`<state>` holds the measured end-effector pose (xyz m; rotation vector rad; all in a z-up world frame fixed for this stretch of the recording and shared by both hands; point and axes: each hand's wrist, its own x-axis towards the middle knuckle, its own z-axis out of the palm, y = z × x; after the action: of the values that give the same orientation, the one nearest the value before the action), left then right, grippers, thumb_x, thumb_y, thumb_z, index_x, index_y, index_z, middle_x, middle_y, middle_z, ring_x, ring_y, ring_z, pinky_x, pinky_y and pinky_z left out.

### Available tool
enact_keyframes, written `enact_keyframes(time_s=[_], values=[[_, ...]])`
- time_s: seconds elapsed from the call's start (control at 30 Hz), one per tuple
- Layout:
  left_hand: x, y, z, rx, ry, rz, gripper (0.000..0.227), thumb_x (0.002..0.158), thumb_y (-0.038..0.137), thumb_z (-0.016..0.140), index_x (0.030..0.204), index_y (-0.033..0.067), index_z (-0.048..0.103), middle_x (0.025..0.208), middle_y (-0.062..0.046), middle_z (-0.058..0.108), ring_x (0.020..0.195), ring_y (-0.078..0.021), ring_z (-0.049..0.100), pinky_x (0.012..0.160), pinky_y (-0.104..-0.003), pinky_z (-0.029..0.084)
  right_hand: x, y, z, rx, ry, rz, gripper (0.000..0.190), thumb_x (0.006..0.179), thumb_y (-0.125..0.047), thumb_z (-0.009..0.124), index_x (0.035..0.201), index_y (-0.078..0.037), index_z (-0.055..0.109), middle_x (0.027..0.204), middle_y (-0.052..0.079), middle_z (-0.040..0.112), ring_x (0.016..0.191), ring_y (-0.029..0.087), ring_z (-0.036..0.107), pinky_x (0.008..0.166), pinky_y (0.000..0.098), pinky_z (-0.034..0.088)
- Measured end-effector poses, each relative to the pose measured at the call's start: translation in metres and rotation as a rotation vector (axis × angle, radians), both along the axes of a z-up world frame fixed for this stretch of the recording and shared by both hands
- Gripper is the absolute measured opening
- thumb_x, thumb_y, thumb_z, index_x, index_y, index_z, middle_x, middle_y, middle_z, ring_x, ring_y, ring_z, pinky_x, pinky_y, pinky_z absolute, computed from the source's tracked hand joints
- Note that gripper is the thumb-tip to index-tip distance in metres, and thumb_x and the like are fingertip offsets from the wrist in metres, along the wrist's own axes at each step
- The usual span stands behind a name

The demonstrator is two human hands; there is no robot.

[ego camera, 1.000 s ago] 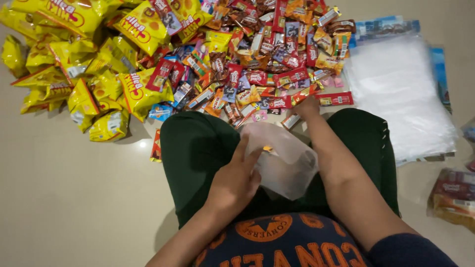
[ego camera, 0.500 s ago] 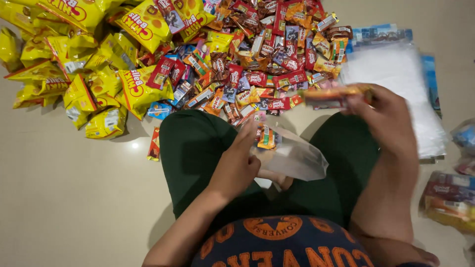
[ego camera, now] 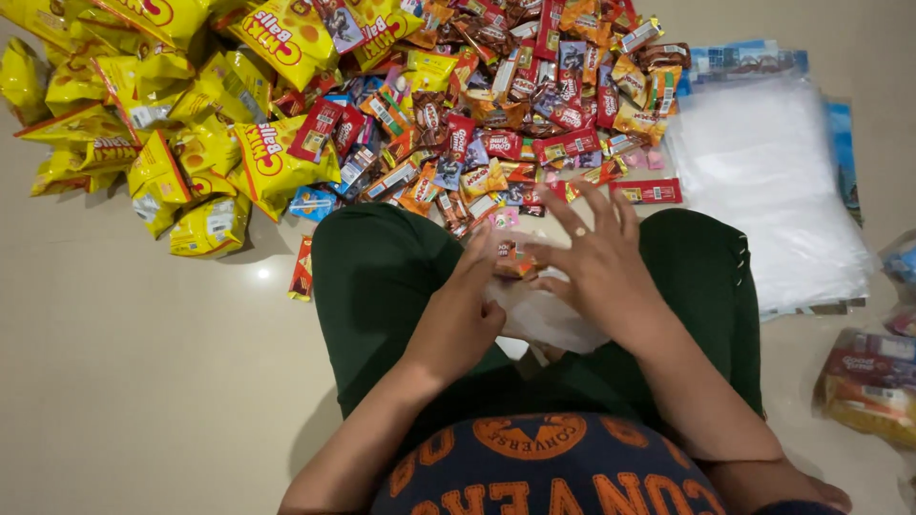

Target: Pack various snack packets into a clear plastic bag

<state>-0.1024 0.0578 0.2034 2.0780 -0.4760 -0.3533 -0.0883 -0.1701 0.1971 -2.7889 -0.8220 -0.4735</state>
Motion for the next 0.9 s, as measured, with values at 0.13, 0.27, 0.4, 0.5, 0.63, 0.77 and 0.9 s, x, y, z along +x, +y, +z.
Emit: enact_keyframes(time_s=[0.13,0.27,0.4,0.5,0.63,0.77,0.9], values=[[0.000,0.000,0.007,0.046,0.083,-0.001,0.078,0.078,-0.004,0.051,0.154,0.0064,0.038,0.173,-0.004,0.020,0.152,-0.0239,0.036,0.084,-0.037,0.053,-0.004,-0.026,-0.006,-0.282,0.362,-0.197,0.045,0.080,-0.021,0.066,0.125,-0.026,0.072,0.150,0.009,0.057,0.129,0.038,0.056,0.096,0.0472,0.050],[-0.002,-0.001,0.006,0.083,0.075,-0.071,0.078,0.082,0.000,0.053,0.157,0.0040,0.032,0.173,-0.009,0.016,0.138,-0.0326,0.053,0.061,-0.043,0.050,-0.009,-0.052,-0.012,-0.125,0.504,-0.128,0.058,0.071,-0.001,0.064,0.127,-0.014,0.069,0.137,0.017,0.064,0.126,0.032,0.062,0.099,0.0405,0.051],[-0.003,-0.001,0.001,0.127,0.075,-0.087,0.083,0.079,-0.002,0.057,0.157,0.0098,0.031,0.173,-0.008,0.017,0.103,-0.0407,0.069,0.058,-0.048,0.050,-0.011,-0.076,-0.011,0.022,0.550,-0.095,0.050,0.083,-0.005,0.060,0.126,-0.024,0.076,0.144,0.015,0.062,0.122,0.031,0.065,0.098,0.0367,0.048],[-0.004,0.001,0.003,0.141,0.114,-0.067,0.079,0.080,0.000,0.055,0.157,0.0098,0.035,0.173,-0.008,0.017,0.107,-0.0355,0.070,0.064,-0.047,0.050,-0.010,-0.086,0.025,0.314,0.601,0.048,0.042,0.090,0.001,0.060,0.119,-0.021,0.078,0.143,0.007,0.067,0.126,0.023,0.066,0.104,0.0333,0.047],[-0.004,0.000,0.009,0.126,0.139,-0.088,0.075,0.086,0.000,0.056,0.157,0.0096,0.034,0.173,-0.008,0.016,0.101,-0.0322,0.067,0.060,-0.044,0.048,-0.005,-0.097,0.054,0.536,0.453,0.000,0.030,0.094,0.003,0.067,0.121,-0.008,0.074,0.132,0.016,0.071,0.126,0.028,0.068,0.110,0.0386,0.054],[0.002,-0.002,0.007,0.167,0.212,-0.016,0.078,0.083,0.004,0.055,0.158,0.0142,0.037,0.173,0.000,0.019,0.114,-0.0251,0.069,0.066,-0.041,0.051,0.007,-0.121,0.037,0.597,0.238,-0.317,0.021,0.108,0.009,0.064,0.122,-0.002,0.075,0.122,0.014,0.073,0.116,0.023,0.067,0.101,0.0356,0.051],[0.004,-0.003,0.011,0.159,0.295,0.003,0.076,0.083,0.004,0.059,0.156,0.0162,0.040,0.173,0.008,0.019,0.070,-0.0213,0.068,0.066,-0.037,0.051,0.042,-0.139,-0.018,0.742,0.338,-0.527,0.015,0.106,-0.002,0.068,0.118,-0.005,0.076,0.116,0.011,0.073,0.106,0.017,0.067,0.088,0.0286,0.054]])
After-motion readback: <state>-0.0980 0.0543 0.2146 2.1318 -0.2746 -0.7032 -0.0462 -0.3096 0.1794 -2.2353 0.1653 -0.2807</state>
